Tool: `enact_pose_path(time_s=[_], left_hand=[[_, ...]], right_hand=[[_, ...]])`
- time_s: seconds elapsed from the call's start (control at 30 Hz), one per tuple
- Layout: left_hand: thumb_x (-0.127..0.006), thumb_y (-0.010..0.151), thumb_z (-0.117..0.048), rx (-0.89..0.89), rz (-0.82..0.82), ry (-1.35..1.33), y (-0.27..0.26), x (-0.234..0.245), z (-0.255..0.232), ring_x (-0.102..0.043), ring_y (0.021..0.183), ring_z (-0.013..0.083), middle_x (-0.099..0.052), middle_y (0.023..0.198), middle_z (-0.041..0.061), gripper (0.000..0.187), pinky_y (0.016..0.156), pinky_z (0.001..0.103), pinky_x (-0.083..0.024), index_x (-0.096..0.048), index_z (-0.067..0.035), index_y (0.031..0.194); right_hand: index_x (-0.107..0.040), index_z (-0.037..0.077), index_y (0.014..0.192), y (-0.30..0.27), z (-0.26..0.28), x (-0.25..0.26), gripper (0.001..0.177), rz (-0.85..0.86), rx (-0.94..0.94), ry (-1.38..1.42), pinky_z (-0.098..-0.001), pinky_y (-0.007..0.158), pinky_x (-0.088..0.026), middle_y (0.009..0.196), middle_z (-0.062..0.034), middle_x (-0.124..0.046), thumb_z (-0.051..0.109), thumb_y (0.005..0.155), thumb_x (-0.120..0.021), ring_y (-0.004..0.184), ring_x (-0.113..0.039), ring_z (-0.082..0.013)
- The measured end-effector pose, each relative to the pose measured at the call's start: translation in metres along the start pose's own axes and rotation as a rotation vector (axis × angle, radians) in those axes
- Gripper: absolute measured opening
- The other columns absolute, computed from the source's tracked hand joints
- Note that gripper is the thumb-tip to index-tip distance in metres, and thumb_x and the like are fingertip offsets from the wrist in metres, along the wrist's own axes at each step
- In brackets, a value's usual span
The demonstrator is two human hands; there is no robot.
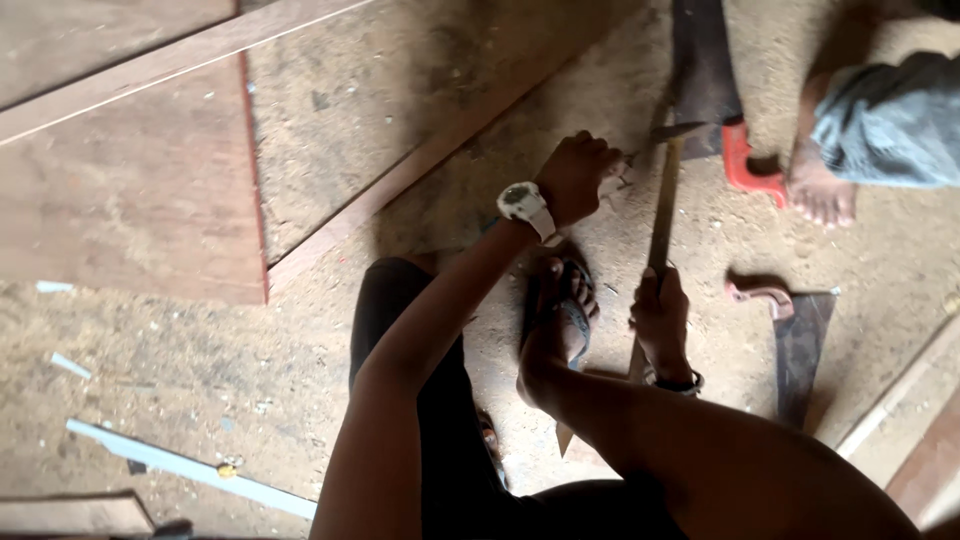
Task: Assembling a wooden cabinet by hammering nails into plywood sheets.
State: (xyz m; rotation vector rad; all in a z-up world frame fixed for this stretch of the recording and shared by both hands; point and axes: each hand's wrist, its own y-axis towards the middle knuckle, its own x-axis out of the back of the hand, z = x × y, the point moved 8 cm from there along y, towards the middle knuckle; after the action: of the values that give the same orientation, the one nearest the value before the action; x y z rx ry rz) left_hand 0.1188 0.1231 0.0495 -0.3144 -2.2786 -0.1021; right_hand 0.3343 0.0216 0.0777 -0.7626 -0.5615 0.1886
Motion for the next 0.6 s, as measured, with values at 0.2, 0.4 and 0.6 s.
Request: enact_pose_path(time_s=[0.2,0.4,0.6], left_hand=[[-0.076,0.086,-0.001,0.131,-0.547,-0.458,-0.084,0.08,0.109,-0.073,0.085,0.0212,-0.078,0.095,0.01,0.01,0.075,0.037,-0.059,-0.079,-0.007,0.095],[-0.077,0.088,0.002,0.43,-0.658,-0.361,-0.141,0.075,0.194,-0.07,0.054,0.0165,-0.078,0.073,0.01,0.016,0.043,0.032,-0.049,-0.083,-0.009,0.097],[-0.073,0.082,0.007,0.074,-0.715,-0.064,-0.148,0.109,0.151,-0.073,0.09,0.0281,-0.076,0.103,0.01,0.025,0.072,0.037,-0.06,-0.074,-0.007,0.103]], right_hand=[[-0.045,0.009,0.095,0.006,-0.01,0.003,0.024,0.002,0.038,0.07,-0.0272,0.04,-0.041,0.068,0.0003,-0.048,0.028,0.11,-0.049,0.047,-0.044,-0.007],[-0.045,0.01,0.097,0.005,-0.009,0.002,0.023,0.005,0.027,0.093,-0.0266,0.041,-0.04,0.071,0.0003,-0.048,0.028,0.11,-0.049,0.048,-0.045,-0.0063],[-0.044,0.009,0.097,-0.009,0.008,-0.008,0.023,0.034,0.019,0.031,-0.0271,0.04,-0.04,0.069,0.0001,-0.048,0.027,0.109,-0.051,0.047,-0.045,-0.0067]])
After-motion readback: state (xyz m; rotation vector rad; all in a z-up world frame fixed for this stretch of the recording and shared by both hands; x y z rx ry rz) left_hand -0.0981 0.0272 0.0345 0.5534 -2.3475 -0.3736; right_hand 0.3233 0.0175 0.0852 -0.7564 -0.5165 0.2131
